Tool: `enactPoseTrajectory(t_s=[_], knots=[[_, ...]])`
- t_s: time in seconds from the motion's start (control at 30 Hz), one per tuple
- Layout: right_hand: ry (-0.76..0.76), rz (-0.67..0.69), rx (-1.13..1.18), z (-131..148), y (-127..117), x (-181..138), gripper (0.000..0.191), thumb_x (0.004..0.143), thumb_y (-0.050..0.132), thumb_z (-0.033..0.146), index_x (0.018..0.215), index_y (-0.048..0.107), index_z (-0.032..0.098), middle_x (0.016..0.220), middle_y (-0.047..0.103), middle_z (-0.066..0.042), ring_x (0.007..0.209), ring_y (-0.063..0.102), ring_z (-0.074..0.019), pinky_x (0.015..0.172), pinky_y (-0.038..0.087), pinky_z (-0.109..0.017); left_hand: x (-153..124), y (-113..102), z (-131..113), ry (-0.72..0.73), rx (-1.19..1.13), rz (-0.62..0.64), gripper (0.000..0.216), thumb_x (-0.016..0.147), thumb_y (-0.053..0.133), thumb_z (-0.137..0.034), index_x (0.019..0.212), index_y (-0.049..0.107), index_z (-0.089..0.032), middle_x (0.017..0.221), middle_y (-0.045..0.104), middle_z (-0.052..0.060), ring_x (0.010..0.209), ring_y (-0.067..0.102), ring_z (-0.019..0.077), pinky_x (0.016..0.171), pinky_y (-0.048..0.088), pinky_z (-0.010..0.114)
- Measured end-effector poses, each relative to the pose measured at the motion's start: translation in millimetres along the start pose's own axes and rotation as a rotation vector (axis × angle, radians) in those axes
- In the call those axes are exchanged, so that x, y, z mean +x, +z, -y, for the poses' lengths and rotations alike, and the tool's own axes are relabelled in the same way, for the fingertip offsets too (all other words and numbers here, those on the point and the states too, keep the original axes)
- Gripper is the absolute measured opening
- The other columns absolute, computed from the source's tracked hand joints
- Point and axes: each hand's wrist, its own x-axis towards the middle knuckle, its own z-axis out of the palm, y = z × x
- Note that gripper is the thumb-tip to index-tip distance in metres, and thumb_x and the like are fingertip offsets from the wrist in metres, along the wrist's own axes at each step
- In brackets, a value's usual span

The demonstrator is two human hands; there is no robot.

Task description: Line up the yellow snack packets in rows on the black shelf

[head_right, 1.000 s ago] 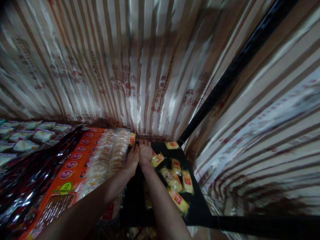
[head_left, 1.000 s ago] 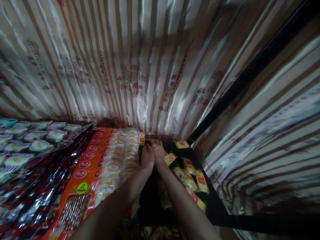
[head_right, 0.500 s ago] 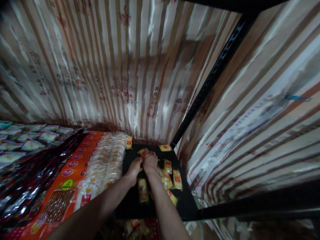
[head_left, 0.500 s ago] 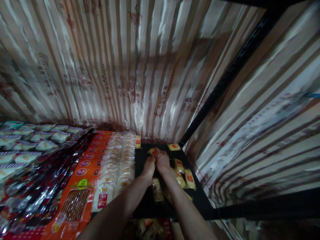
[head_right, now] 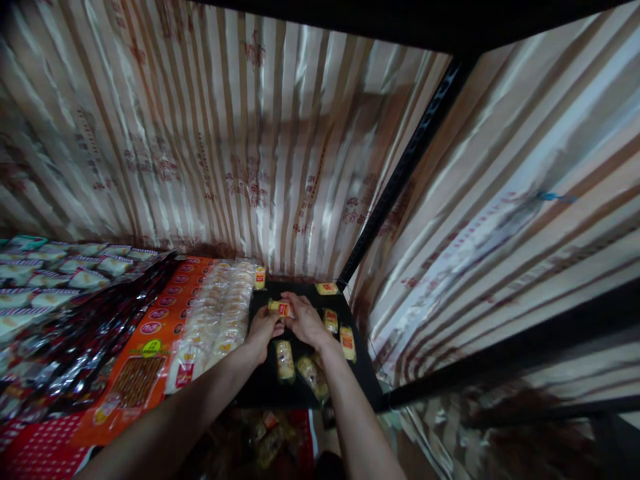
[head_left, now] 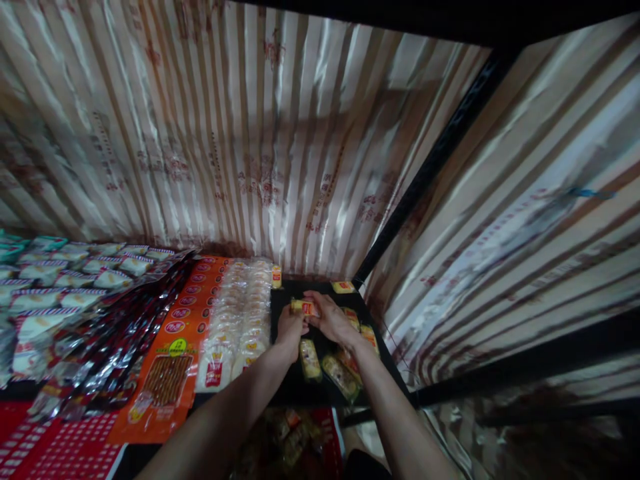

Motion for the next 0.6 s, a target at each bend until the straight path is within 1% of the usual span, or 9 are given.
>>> enactPoseTrajectory(t_s=[0.07, 0.13, 0.2, 0.23, 0.3, 0.37, 0.43, 0.5, 0.6], knots=[[-0.033, 0.029, 0.009, 2.2, -8.7, -4.6, 0.051, 0.072, 0.06, 0.015, 0.121, 0.051, 0.023, 0.111, 0.06, -0.005, 0.109, 0.051, -0.0173, 0.095, 0.038, -0.033, -5.1, -0.6, 0.8, -0.004, -0.016, 0.0, 0.011, 0.082, 0.053, -0.012, 0.091, 0.057, -0.014, 0.071, 0.063, 0.001, 0.046, 0.054, 0.0041, 0.049, 0.044, 0.016], [-0.053, 0.018, 0.036, 3.8, -13.4, -8.0, 0.051, 0.07, 0.06, 0.016, 0.121, 0.052, 0.023, 0.116, 0.058, -0.005, 0.112, 0.049, -0.0181, 0.098, 0.037, -0.034, -8.9, -0.7, 1.5, -0.022, -0.091, 0.011, 0.006, 0.081, 0.054, -0.009, 0.083, 0.054, -0.015, 0.065, 0.06, -0.002, 0.044, 0.053, 0.0034, 0.048, 0.042, 0.015], [-0.031, -0.081, 0.083, 5.1, -12.4, -10.3, 0.056, 0.068, 0.063, 0.019, 0.122, 0.051, 0.022, 0.122, 0.056, -0.007, 0.119, 0.045, -0.0203, 0.102, 0.034, -0.037, -12.0, -0.5, 1.9, -0.041, -0.2, 0.013, 0.011, 0.081, 0.053, -0.006, 0.079, 0.05, -0.016, 0.065, 0.059, -0.002, 0.047, 0.055, 0.0032, 0.054, 0.046, 0.015], [0.004, -0.144, 0.129, 5.7, -9.5, -11.2, 0.059, 0.067, 0.064, 0.02, 0.124, 0.05, 0.022, 0.125, 0.054, -0.007, 0.121, 0.045, -0.0212, 0.102, 0.034, -0.038, -13.4, -0.5, 2.2, -0.044, -0.254, 0.004, 0.013, 0.082, 0.052, -0.005, 0.077, 0.048, -0.016, 0.066, 0.059, -0.002, 0.049, 0.057, 0.0034, 0.058, 0.048, 0.016], [0.116, -0.243, 0.283, 6.9, 0.8, -12.6, 0.064, 0.066, 0.065, 0.024, 0.126, 0.046, 0.022, 0.127, 0.053, -0.009, 0.116, 0.051, -0.0217, 0.097, 0.04, -0.039, -16.0, -0.8, 3.4, -0.044, -0.366, -0.016, 0.016, 0.082, 0.052, -0.005, 0.075, 0.046, -0.018, 0.069, 0.06, -0.002, 0.055, 0.06, 0.0047, 0.068, 0.051, 0.019], [0.233, -0.263, 0.492, 8.8, 15.2, -14.2, 0.063, 0.067, 0.063, 0.028, 0.126, 0.044, 0.02, 0.119, 0.059, -0.01, 0.103, 0.06, -0.0203, 0.09, 0.046, -0.037, -18.0, -1.8, 5.4, -0.039, -0.44, -0.029, 0.018, 0.082, 0.053, -0.005, 0.073, 0.045, -0.018, 0.071, 0.06, -0.001, 0.061, 0.062, 0.0061, 0.074, 0.052, 0.021], [0.311, -0.24, 0.681, 12.2, 30.6, -16.2, 0.051, 0.069, 0.061, 0.032, 0.117, 0.05, 0.017, 0.102, 0.067, -0.009, 0.089, 0.065, -0.0195, 0.082, 0.05, -0.035, -19.4, -3.3, 7.6, -0.037, -0.465, -0.045, 0.018, 0.083, 0.053, -0.006, 0.073, 0.044, -0.019, 0.072, 0.06, -0.001, 0.062, 0.062, 0.0064, 0.074, 0.052, 0.022], [0.33, -0.217, 0.81, 17.1, 43.9, -18.0, 0.036, 0.07, 0.06, 0.037, 0.1, 0.058, 0.016, 0.086, 0.07, -0.007, 0.079, 0.066, -0.0196, 0.076, 0.051, -0.033, -20.2, -5.0, 9.2, -0.035, -0.471, -0.062, 0.019, 0.083, 0.052, -0.006, 0.074, 0.043, -0.019, 0.072, 0.06, -0.002, 0.063, 0.062, 0.0064, 0.073, 0.053, 0.021], [0.317, -0.233, 0.887, 23.3, 56.2, -17.4, 0.028, 0.069, 0.061, 0.041, 0.084, 0.059, 0.018, 0.076, 0.069, -0.006, 0.071, 0.065, -0.0185, 0.068, 0.051, -0.03, -20.7, -7.2, 9.7, -0.049, -0.457, -0.077, 0.02, 0.083, 0.051, -0.005, 0.073, 0.041, -0.02, 0.072, 0.059, -0.002, 0.063, 0.062, 0.0066, 0.071, 0.053, 0.021]])
